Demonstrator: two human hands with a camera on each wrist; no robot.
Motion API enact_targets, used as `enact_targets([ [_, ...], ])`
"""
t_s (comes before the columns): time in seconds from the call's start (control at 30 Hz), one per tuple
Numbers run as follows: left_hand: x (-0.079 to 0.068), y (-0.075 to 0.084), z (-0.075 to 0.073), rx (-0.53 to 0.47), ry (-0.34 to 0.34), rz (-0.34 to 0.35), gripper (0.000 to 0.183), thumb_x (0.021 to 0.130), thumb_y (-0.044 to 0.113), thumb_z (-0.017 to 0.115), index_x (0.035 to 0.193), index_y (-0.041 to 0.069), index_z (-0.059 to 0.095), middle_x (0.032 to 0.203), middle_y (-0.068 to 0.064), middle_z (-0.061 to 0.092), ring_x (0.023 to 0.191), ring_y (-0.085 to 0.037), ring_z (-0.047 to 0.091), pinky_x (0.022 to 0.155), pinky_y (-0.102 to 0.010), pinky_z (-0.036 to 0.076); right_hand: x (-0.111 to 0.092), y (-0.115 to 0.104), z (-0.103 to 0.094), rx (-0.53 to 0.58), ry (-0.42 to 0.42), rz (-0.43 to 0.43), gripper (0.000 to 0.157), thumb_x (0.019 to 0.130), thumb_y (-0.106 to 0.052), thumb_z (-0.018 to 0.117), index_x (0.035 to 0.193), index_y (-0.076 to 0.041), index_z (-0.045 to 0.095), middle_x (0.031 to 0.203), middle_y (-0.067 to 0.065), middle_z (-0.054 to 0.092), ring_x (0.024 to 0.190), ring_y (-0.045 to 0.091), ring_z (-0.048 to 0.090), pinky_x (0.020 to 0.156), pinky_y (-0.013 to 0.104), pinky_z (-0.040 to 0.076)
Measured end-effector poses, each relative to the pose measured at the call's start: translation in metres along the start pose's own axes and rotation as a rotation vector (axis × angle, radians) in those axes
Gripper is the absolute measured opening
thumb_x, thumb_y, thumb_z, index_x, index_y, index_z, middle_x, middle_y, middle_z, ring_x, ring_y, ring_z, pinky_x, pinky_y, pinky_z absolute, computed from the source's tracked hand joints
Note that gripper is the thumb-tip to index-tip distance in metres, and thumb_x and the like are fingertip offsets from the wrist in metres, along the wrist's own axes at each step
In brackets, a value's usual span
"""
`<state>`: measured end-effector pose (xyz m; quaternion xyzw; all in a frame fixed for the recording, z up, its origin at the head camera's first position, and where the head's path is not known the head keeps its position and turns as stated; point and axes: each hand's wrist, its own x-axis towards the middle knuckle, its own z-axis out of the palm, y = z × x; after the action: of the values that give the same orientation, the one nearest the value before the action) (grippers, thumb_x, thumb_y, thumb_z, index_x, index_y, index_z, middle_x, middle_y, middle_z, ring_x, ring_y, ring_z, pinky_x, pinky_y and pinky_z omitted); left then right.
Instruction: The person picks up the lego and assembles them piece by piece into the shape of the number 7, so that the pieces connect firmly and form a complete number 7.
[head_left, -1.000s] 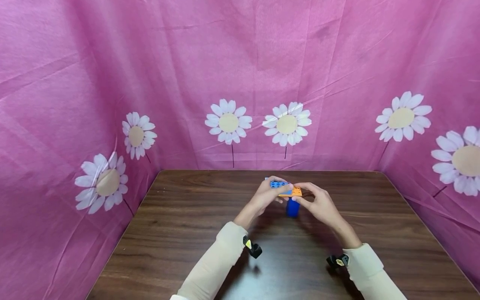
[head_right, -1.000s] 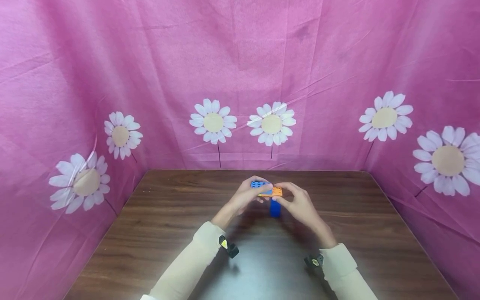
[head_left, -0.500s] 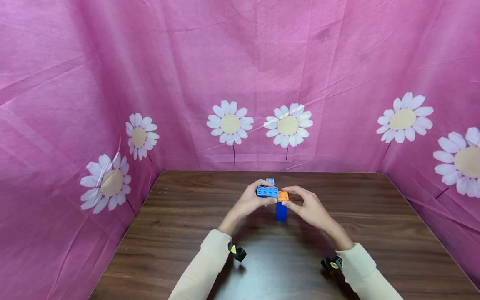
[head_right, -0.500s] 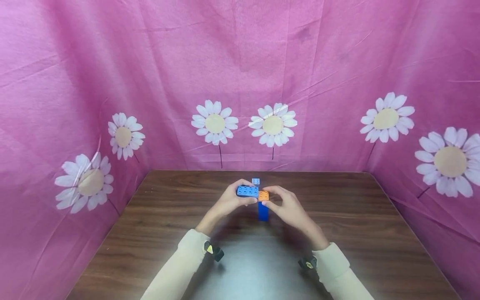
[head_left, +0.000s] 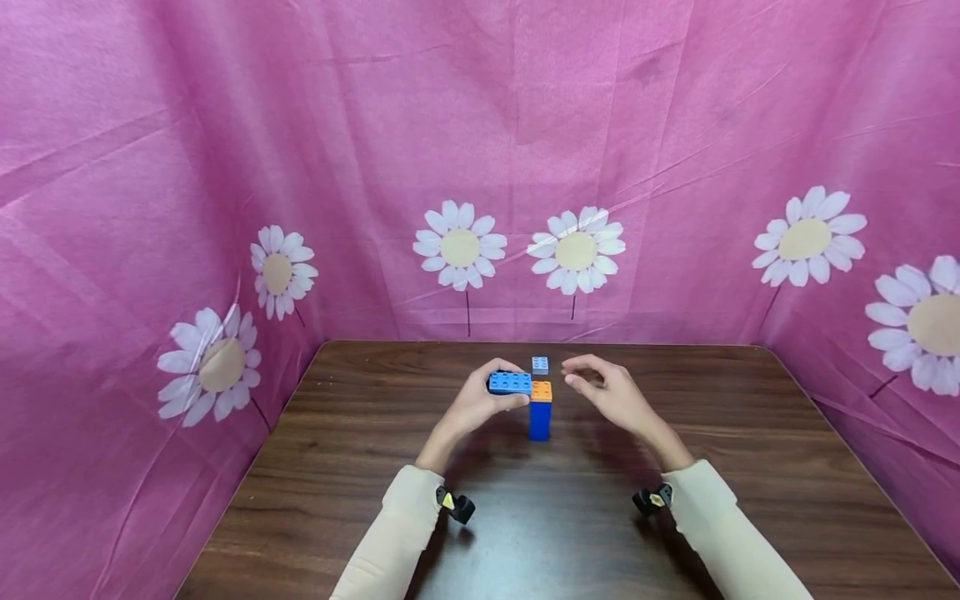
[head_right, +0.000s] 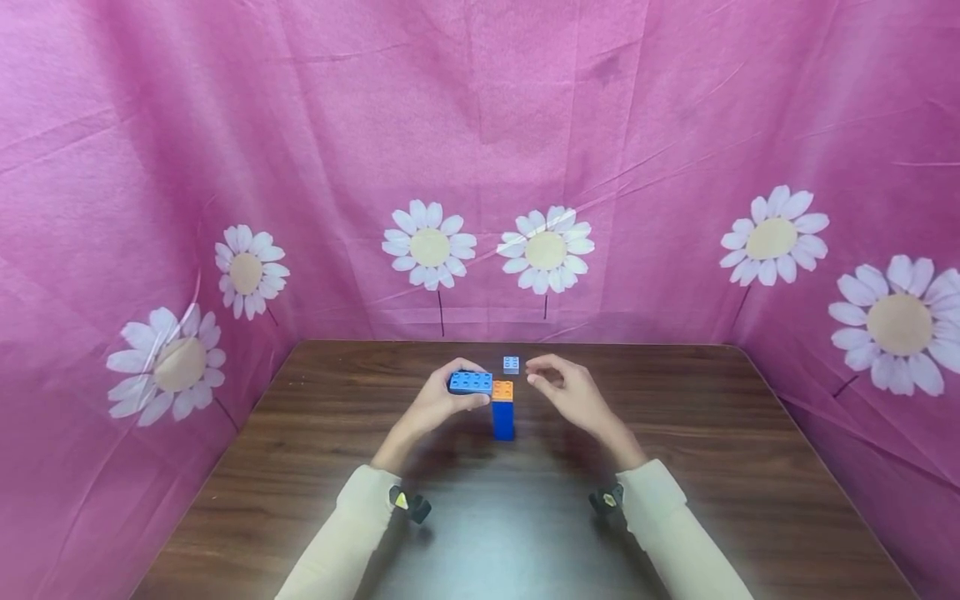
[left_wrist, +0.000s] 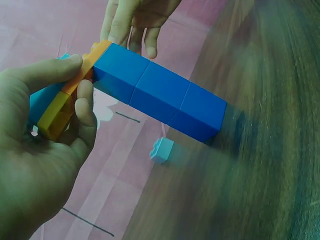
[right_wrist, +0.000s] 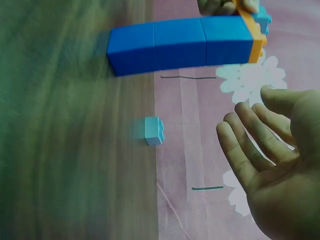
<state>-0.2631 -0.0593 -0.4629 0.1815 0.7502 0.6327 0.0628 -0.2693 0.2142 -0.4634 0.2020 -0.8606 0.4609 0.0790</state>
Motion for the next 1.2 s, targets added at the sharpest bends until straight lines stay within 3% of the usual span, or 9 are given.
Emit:
enact_targets([
  [0.1, -0.001, -0.002, -0.003, 0.001, 0.005, 0.003, 0.039, 0.089, 0.016, 0.087, 0.124, 0.015, 0.071, 0.116, -0.011, 0.071, 0.091, -0.016, 0.064, 0.076, -0.03, 0.058, 0.013, 0.004, 0.001, -0.044, 0.002, -0.023, 0.021, 0.103, -0.015, 0.072, 0.124, -0.01, 0.075, 0.117, 0.01, 0.08, 0.104, 0.024, 0.076, 0.088, 0.032, 0.062],
  [0.33, -0.003, -0.002, -0.005, 0.023, 0.008, 0.026, 0.042, 0.089, 0.017, 0.087, 0.128, 0.018, 0.07, 0.123, -0.009, 0.07, 0.102, -0.018, 0.064, 0.09, -0.032, 0.054, 0.044, 0.016, 0.01, -0.113, -0.043, -0.04, 0.023, 0.102, -0.006, 0.071, 0.124, -0.002, 0.073, 0.118, 0.019, 0.078, 0.102, 0.032, 0.076, 0.09, 0.048, 0.063],
  [0.63, -0.003, 0.0, -0.004, 0.05, 0.032, 0.091, 0.043, 0.09, 0.015, 0.087, 0.129, 0.015, 0.068, 0.126, -0.009, 0.069, 0.105, -0.02, 0.063, 0.093, -0.035, 0.053, 0.074, 0.033, 0.021, -0.203, -0.109, -0.019, 0.029, 0.102, -0.004, 0.067, 0.13, 0.001, 0.07, 0.126, 0.022, 0.073, 0.108, 0.038, 0.073, 0.096, 0.054, 0.06],
  [0.8, -0.003, 0.001, -0.001, 0.071, 0.034, 0.132, 0.036, 0.091, 0.014, 0.086, 0.121, 0.015, 0.067, 0.124, -0.009, 0.068, 0.109, -0.02, 0.062, 0.096, -0.035, 0.053, 0.081, 0.042, 0.03, -0.278, -0.186, 0.024, 0.037, 0.102, -0.006, 0.067, 0.138, 0.003, 0.065, 0.137, 0.023, 0.067, 0.119, 0.04, 0.07, 0.103, 0.056, 0.057],
  [1.03, -0.003, 0.002, 0.001, 0.095, 0.037, 0.139, 0.032, 0.091, 0.014, 0.087, 0.117, 0.017, 0.069, 0.121, -0.007, 0.069, 0.105, -0.019, 0.063, 0.092, -0.033, 0.054, 0.082, 0.052, 0.043, -0.385, -0.291, -0.019, 0.047, 0.1, -0.005, 0.07, 0.146, 0.001, 0.062, 0.147, 0.023, 0.063, 0.136, 0.044, 0.06, 0.115, 0.062, 0.047],
  [1.2, -0.004, -0.002, -0.001, 0.087, 0.035, 0.137, 0.034, 0.09, 0.013, 0.087, 0.119, 0.017, 0.069, 0.123, -0.007, 0.069, 0.105, -0.019, 0.064, 0.092, -0.033, 0.054, 0.078, 0.053, 0.049, -0.408, -0.297, -0.033, 0.041, 0.099, -0.003, 0.072, 0.14, 0.001, 0.065, 0.138, 0.023, 0.069, 0.13, 0.042, 0.064, 0.112, 0.059, 0.051],
])
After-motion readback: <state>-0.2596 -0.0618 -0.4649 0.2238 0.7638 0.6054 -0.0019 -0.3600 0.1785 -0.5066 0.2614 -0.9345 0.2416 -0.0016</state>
